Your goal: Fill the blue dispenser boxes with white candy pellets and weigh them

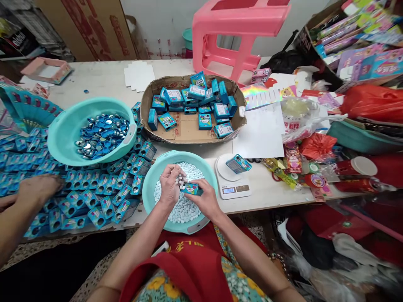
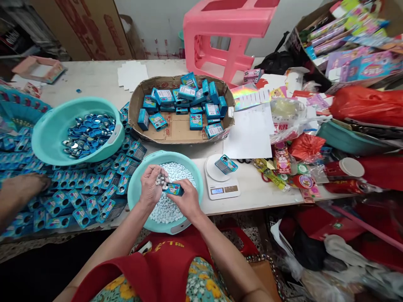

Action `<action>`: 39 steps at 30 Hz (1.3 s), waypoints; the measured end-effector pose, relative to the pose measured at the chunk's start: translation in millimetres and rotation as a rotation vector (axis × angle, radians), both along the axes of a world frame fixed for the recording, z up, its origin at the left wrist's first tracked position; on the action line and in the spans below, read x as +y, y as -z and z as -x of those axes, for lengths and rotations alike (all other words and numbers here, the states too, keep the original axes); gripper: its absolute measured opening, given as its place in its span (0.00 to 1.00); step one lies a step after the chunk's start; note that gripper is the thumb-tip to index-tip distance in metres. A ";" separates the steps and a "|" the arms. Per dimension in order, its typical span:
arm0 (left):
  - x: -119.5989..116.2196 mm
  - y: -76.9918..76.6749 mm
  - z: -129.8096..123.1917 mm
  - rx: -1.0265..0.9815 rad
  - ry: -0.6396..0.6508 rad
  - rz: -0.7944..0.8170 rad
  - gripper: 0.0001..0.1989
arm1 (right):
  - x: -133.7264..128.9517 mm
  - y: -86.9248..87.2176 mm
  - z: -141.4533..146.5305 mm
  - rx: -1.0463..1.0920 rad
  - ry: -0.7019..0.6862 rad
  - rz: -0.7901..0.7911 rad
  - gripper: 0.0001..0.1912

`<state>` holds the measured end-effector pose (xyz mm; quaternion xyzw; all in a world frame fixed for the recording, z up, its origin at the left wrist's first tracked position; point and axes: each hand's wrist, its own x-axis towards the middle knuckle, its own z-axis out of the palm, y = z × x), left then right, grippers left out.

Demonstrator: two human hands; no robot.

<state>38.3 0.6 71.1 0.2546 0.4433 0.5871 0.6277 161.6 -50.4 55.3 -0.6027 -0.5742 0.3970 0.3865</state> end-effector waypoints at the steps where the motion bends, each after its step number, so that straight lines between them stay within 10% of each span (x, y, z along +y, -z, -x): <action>1: 0.1 0.6 0.2 0.007 0.004 -0.002 0.11 | 1.2 1.2 0.5 0.009 -0.002 0.002 0.18; 10: 8.0 5.8 13.3 -0.049 -0.091 0.043 0.13 | -2.1 1.8 -8.4 0.160 0.032 0.030 0.19; 17: 1.9 49.1 45.2 0.730 0.293 -0.044 0.11 | -4.2 17.7 -19.4 0.202 0.078 0.029 0.20; 25: -18.9 23.3 38.6 0.591 0.391 -0.035 0.18 | -5.8 15.3 -15.5 0.218 0.077 0.019 0.21; 29: -20.5 52.9 42.6 0.977 0.478 -0.079 0.18 | -16.9 6.6 -24.1 0.287 0.122 0.039 0.22; 33: -27.2 85.3 33.6 1.399 0.851 -0.214 0.13 | -30.2 -4.1 -41.0 0.314 0.210 0.055 0.22; 39: -17.7 84.3 37.6 1.055 0.847 -0.049 0.08 | -39.4 -11.7 -59.0 0.351 0.322 0.085 0.22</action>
